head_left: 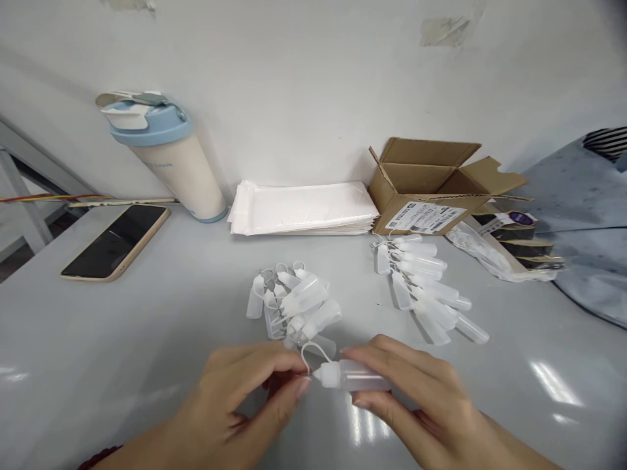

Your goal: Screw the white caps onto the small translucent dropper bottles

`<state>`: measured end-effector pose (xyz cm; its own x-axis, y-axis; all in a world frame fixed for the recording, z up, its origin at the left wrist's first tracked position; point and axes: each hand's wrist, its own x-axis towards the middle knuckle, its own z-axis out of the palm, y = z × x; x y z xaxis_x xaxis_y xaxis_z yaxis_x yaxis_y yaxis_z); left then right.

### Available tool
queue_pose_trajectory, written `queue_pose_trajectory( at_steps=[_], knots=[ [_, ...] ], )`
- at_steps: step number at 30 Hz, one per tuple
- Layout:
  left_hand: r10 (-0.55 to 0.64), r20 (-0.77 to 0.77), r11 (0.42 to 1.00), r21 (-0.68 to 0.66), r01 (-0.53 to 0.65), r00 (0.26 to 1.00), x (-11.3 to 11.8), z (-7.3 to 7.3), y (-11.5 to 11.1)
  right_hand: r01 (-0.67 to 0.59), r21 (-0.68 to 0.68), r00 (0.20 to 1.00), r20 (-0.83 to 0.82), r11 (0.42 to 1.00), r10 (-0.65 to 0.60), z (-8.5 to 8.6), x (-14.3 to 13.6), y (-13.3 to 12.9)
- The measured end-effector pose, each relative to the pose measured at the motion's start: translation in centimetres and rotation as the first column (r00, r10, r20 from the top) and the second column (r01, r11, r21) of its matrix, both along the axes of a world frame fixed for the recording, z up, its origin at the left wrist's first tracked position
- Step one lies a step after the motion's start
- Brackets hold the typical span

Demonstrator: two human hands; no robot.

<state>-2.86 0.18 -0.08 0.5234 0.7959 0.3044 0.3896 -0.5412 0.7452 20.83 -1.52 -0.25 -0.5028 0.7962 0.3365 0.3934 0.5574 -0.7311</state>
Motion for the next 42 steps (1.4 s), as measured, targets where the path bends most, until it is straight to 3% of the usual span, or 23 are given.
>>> queue_pose_trajectory(
  at_steps=[6,11,15,19,24,30,36,42],
  knots=[
    [0.017,-0.032,1.000,0.013,-0.017,0.999,-0.1,-0.2,0.4,0.030,0.053,0.997,0.063,0.998,-0.033,-0.1,0.3,0.5],
    [0.184,-0.123,0.959,0.239,-0.151,0.975,-0.7,-0.9,1.6,0.228,0.228,0.926,0.250,0.947,-0.283,-0.8,2.0,2.3],
    [0.231,-0.207,0.914,0.381,-0.139,0.951,-0.9,-1.7,2.2,0.299,0.337,0.810,0.406,0.893,-0.424,-1.4,3.6,3.8],
    [0.278,-0.266,0.921,0.347,-0.177,0.923,-1.0,-2.0,2.2,0.306,0.381,0.732,0.492,0.872,-0.472,-1.9,4.7,4.7],
    [0.323,-0.311,0.932,0.270,-0.243,0.894,-1.0,-1.9,2.2,0.270,0.537,0.602,0.554,0.799,-0.575,-2.6,5.4,5.1],
    [0.300,-0.361,0.947,0.224,-0.230,0.883,-1.1,-2.0,2.4,0.285,0.560,0.521,0.590,0.777,-0.617,-2.9,5.6,5.1],
    [0.294,-0.407,0.950,0.223,-0.218,0.865,-1.0,-2.1,2.4,0.291,0.498,0.539,0.620,0.817,-0.570,-3.0,5.3,5.0],
    [0.322,-0.443,0.931,0.307,-0.196,0.836,-1.0,-1.9,2.2,0.276,0.379,0.664,0.589,0.883,-0.461,-2.8,4.4,4.7]
  ],
)
